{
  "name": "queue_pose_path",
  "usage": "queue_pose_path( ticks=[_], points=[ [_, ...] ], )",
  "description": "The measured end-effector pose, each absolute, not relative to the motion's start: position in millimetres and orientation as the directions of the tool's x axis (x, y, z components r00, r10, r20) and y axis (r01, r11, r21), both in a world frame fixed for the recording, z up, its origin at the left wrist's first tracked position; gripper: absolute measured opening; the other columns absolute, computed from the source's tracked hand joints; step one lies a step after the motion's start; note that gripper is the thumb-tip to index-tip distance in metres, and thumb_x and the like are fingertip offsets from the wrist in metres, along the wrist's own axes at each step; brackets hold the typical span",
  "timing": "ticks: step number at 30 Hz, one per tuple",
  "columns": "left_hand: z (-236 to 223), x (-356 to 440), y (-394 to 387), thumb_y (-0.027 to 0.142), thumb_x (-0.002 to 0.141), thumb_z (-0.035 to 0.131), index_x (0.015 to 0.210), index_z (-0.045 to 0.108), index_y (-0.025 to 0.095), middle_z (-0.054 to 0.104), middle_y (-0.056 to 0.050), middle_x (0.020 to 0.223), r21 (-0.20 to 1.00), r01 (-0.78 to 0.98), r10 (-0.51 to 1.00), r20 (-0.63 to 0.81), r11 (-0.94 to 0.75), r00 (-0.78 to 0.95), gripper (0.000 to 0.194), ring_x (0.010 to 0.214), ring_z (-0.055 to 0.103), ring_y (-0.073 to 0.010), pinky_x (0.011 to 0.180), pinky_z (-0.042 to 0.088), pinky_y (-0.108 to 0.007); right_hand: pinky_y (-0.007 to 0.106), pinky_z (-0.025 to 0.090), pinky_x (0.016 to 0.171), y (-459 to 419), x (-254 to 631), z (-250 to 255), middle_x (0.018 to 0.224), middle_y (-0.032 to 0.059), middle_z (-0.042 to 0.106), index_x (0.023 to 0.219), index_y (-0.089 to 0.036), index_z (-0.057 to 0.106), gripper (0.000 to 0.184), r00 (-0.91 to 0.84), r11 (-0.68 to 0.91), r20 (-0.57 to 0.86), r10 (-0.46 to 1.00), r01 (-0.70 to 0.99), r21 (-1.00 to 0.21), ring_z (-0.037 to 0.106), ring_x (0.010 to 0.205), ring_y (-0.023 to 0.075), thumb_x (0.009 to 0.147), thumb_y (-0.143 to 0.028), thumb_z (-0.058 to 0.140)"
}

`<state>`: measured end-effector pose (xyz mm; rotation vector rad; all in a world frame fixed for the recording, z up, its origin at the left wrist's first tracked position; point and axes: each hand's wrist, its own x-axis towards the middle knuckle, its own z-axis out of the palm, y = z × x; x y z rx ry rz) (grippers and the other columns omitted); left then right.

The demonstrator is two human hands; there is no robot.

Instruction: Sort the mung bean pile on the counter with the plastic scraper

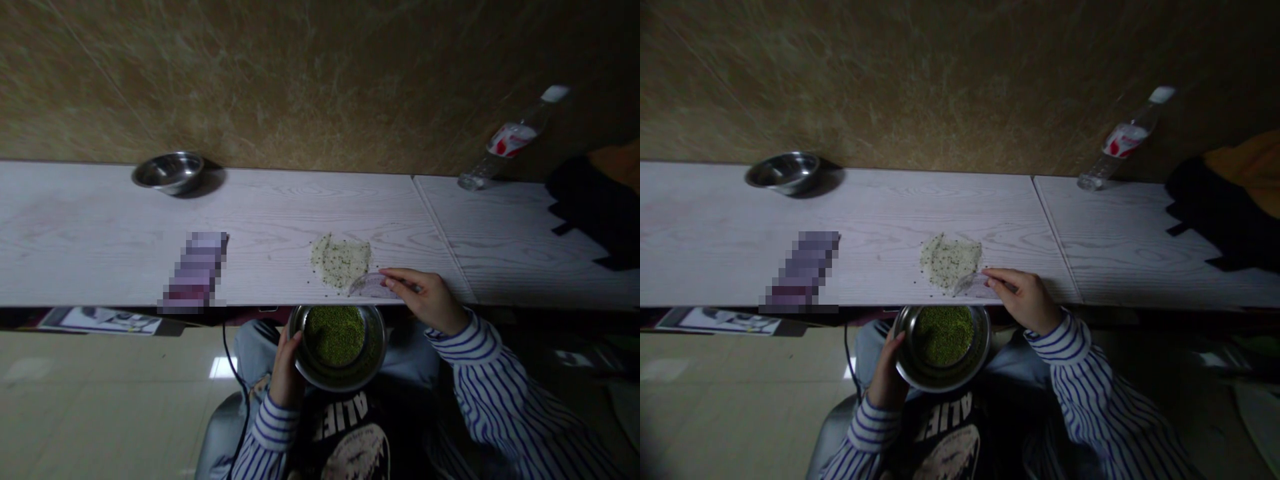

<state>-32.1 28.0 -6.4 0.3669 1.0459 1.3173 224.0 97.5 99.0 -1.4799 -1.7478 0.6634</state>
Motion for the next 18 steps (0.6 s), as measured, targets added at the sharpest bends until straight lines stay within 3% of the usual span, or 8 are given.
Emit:
queue_pose_path(
  ticks=[9,18],
  points=[
    [-7.2,-32.3,28.8,0.043,0.077,0.071,0.122,0.071,0.023,0.071,-0.01,0.13,0.774,-0.566,0.901,-0.418,0.286,-0.117,0.05,0.13,0.058,-0.0313,0.113,0.04,-0.048,0.037,0.063,0.085,95.3,226.6,97.6,0.1,0.007,0.081,0.103,-0.023,0.08,0.024,-0.086,0.211,0.2,0.976,0.599,-0.773,0.077,0.093,0.0237,0.088,-0.031,0.063],
    [-10.7,-32.8,27.7,0.04,0.078,0.073,0.125,0.07,0.024,0.071,-0.007,0.13,0.74,-0.611,0.901,-0.424,0.282,-0.098,0.051,0.133,0.055,-0.0314,0.116,0.037,-0.046,0.04,0.061,0.093,102.1,226.7,94.3,0.103,0.0078,0.081,0.101,-0.021,0.081,0.024,-0.021,0.178,0.203,0.979,0.575,-0.798,0.076,0.098,0.0258,0.086,-0.031,0.065]
  ],
)
